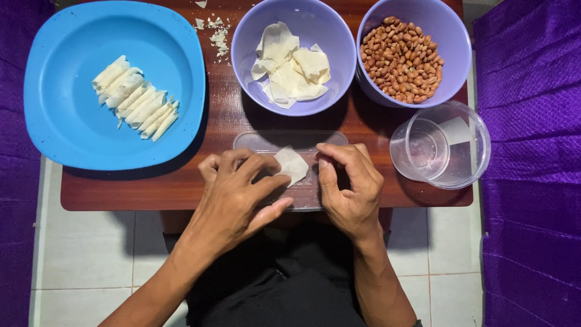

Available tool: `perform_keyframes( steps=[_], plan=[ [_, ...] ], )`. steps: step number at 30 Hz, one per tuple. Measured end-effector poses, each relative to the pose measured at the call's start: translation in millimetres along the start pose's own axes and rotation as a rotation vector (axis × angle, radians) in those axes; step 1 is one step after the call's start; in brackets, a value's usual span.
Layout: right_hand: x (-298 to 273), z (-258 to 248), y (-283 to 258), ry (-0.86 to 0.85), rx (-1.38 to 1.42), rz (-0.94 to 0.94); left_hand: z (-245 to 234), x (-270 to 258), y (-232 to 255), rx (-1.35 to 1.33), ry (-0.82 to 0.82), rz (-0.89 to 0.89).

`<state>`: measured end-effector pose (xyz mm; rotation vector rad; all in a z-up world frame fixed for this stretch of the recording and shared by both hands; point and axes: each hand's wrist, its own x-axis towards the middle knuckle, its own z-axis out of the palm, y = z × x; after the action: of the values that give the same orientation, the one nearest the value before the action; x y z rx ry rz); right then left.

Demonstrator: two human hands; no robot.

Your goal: Tearing dough into small pieces, placing a peanut on each, and rolling them into sticks

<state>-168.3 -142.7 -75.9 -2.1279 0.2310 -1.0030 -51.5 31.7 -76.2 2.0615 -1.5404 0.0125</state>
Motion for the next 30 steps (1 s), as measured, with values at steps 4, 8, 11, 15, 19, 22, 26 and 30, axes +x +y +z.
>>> perform_keyframes(
  steps=[4,8,11,15,19,22,26,30],
  plan=[
    [0.9,-4.8,-11.6,-0.084,-0.022,0.101,-4.9,4.4,16.6,-0.022,-0.045,-0.066],
    [0.4,-6.3,-10.6,-0.08,-0.024,0.096,-7.0,6.7,11.8,-0.049,0.01,-0.068],
    [-1.5,-5.5,-6.7,-0.086,-0.03,0.094,-0.6,4.8,7.5,-0.026,-0.004,-0.073],
    [1.6,-5.1,-10.9,-0.076,-0.028,0.089,3.9,5.9,14.7,-0.046,-0.024,-0.076],
    [2.0,-6.0,-12.1,-0.08,-0.029,0.087,6.0,4.3,13.7,-0.073,0.02,-0.086],
    [2.1,-5.1,-12.5,-0.077,-0.034,0.105,4.7,4.1,14.8,-0.079,0.023,-0.11],
    [2.5,-5.7,-11.8,-0.076,-0.034,0.091,7.8,7.6,17.0,-0.087,0.015,-0.072],
    [3.4,-10.6,-16.6,-0.066,0.015,0.084,-1.1,13.1,20.3,-0.166,0.095,-0.067]
  ],
)
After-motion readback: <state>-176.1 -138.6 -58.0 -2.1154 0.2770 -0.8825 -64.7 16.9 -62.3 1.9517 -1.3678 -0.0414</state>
